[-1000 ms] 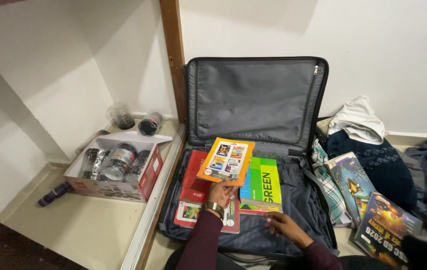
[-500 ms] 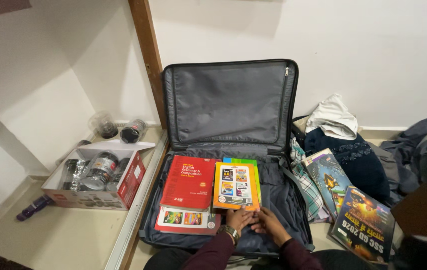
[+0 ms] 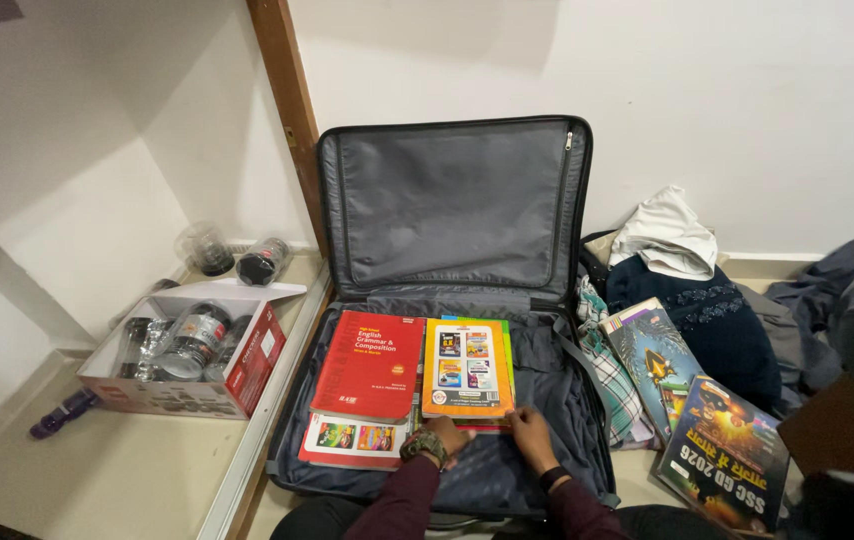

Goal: The person packs books and folded clothes into an open suitcase. They place several books first, then add folded garments, arranging them to fit within the suitcase.

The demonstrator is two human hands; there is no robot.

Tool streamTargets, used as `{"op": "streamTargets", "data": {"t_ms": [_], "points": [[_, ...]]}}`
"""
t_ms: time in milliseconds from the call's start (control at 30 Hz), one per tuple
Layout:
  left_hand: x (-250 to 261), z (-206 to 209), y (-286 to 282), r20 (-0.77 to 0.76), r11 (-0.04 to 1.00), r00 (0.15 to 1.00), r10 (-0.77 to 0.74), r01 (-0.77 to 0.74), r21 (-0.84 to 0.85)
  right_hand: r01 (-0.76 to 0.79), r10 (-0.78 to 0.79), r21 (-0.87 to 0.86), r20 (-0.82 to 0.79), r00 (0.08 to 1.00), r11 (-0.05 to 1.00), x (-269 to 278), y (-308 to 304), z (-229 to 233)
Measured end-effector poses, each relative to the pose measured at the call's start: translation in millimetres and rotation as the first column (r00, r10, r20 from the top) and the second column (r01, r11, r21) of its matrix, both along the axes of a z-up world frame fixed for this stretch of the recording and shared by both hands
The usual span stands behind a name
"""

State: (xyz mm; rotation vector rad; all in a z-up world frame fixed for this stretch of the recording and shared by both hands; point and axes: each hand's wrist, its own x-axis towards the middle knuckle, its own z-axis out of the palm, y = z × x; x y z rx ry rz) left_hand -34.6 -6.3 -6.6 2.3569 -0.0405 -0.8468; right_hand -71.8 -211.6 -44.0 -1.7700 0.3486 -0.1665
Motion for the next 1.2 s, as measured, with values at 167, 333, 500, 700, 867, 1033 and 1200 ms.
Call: {"op": "streamTargets", "data": {"t_ms": [167, 333, 500, 700, 867, 1033, 1200], "points": [[13.9, 39.8, 35.7, 0.33, 0.95, 0.94, 0.088, -0.179, 0.256, 0.106, -0.047, -0.372, 0.164, 0.985, 0.922, 15.6, -4.7, 3.2], [32.1, 26.4, 61.2, 0.302, 0.967, 0.933, 0.197, -0.235, 0.095, 0.057, -0.013, -0.365, 0.122, 0.992, 0.929, 23.9, -4.3, -1.8], [45.1, -4.2, 52.3, 0.212, 0.956, 0.952, 0.221, -0.169, -0.239, 0.023, 0.052, -0.475, 0.144, 0.988, 0.88, 28.1, -1.2, -6.3], [39.9, -4.1, 39.5, 0.536, 0.965, 0.832, 0.147, -0.002, -0.261, -0.066, 0.117, -0.459, 0.084, 0.989, 0.886, 29.3, -5.0, -10.1], [33.4, 23.6, 39.7, 0.402, 0.993, 0.914, 0.059, -0.014, -0.114, -0.097, 0.168, -0.4, 0.147, 0.975, 0.911, 30.8, -11.2, -13.5], [36.6, 47.4, 61.2, 0.183, 0.92, 0.962, -0.204, 0.125, 0.371, -0.11, 0.196, -0.428, 0.161, 0.967, 0.897, 35.3, -14.5, -6.6], [23.3, 48.1, 101.7, 0.286, 0.792, 0.906, -0.312, 0.082, 0.606, -0.133, 0.191, -0.402, 0.109, 0.975, 0.906, 33.4, -16.9, -9.0]]}}
